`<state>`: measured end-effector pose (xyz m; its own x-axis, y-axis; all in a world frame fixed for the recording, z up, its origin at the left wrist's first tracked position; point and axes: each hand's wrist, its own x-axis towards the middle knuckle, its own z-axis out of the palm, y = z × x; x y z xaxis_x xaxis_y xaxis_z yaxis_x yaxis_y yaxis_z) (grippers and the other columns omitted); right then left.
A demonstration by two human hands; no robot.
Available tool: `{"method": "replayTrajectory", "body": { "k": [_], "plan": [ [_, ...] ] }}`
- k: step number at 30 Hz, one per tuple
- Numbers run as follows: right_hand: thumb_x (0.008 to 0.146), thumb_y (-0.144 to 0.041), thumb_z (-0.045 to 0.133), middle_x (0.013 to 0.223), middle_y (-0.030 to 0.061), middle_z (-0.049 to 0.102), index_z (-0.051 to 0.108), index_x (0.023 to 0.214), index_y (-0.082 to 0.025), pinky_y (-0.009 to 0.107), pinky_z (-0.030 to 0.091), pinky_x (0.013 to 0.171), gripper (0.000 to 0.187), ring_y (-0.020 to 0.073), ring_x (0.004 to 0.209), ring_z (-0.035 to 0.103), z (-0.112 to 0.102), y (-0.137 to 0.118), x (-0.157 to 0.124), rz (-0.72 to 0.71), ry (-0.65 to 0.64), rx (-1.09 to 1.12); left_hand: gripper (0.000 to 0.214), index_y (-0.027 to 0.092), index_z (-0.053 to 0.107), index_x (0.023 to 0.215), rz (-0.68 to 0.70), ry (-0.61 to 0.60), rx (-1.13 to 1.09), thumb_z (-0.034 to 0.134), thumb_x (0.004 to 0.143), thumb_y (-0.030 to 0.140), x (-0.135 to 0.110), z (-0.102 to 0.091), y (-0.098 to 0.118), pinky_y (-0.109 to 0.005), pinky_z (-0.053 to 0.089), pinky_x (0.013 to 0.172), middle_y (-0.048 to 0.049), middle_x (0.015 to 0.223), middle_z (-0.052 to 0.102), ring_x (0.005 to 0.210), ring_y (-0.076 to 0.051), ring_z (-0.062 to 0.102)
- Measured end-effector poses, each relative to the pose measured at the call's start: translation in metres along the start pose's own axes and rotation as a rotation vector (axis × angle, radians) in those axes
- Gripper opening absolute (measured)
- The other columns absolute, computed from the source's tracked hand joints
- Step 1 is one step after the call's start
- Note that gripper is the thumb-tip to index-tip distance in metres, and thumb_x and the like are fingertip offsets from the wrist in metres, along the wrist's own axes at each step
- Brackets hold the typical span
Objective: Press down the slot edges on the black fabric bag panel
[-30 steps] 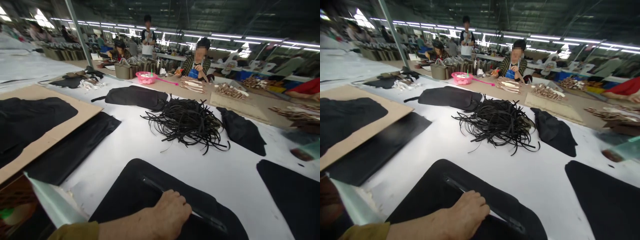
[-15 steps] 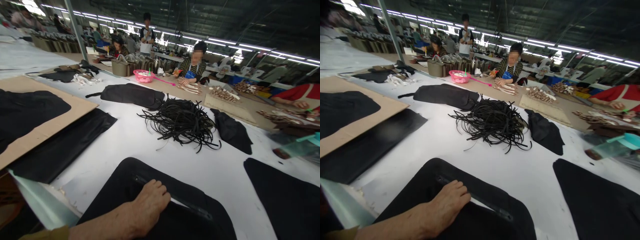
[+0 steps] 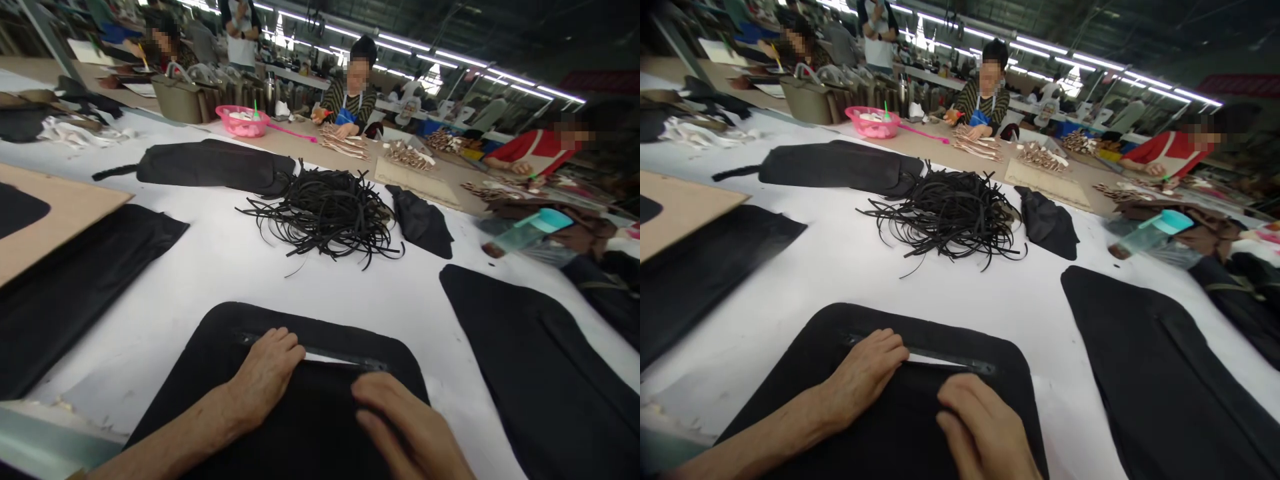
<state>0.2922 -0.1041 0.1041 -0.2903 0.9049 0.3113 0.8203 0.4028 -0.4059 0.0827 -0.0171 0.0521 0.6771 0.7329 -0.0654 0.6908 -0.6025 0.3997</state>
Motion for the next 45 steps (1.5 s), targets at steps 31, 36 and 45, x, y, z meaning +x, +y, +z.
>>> {"method": "replayTrajectory", "body": {
  "k": [31,36,45],
  "plan": [
    [0.088,-0.011,0.051,0.085,0.0049,0.056,0.059,0.1,-0.016,0.033,0.041,0.069,0.015,0.0201,0.078,0.049,0.082,0.024,0.029,-0.079,-0.149,-0.147,0.019,0.015,0.056,0.096,0.186,0.058,0.073,0.04,0.087,0.009,-0.001,0.01,-0.016,-0.036,0.043,0.078,-0.0062,0.091,0.055,0.084,-0.021,0.046],
    [0.089,-0.009,0.049,0.087,0.007,0.056,0.058,0.104,-0.013,0.034,0.04,0.069,0.018,0.0211,0.078,0.048,0.081,0.028,0.027,-0.165,-0.159,-0.178,0.025,0.012,0.053,0.107,0.253,0.027,0.122,0.038,0.088,0.008,-0.005,0.008,-0.017,-0.037,0.044,0.082,-0.0088,0.098,0.056,0.088,-0.022,0.046],
    [0.089,-0.009,0.049,0.09,0.0062,0.055,0.056,0.105,-0.013,0.034,0.042,0.072,0.018,0.0207,0.081,0.047,0.08,0.021,0.03,-0.139,-0.272,-0.128,0.03,0.01,0.051,0.113,0.271,0.008,0.137,0.04,0.086,0.006,-0.005,0.019,-0.009,-0.036,0.042,0.09,-0.0097,0.104,0.056,0.096,-0.022,0.048]
  ]
}}
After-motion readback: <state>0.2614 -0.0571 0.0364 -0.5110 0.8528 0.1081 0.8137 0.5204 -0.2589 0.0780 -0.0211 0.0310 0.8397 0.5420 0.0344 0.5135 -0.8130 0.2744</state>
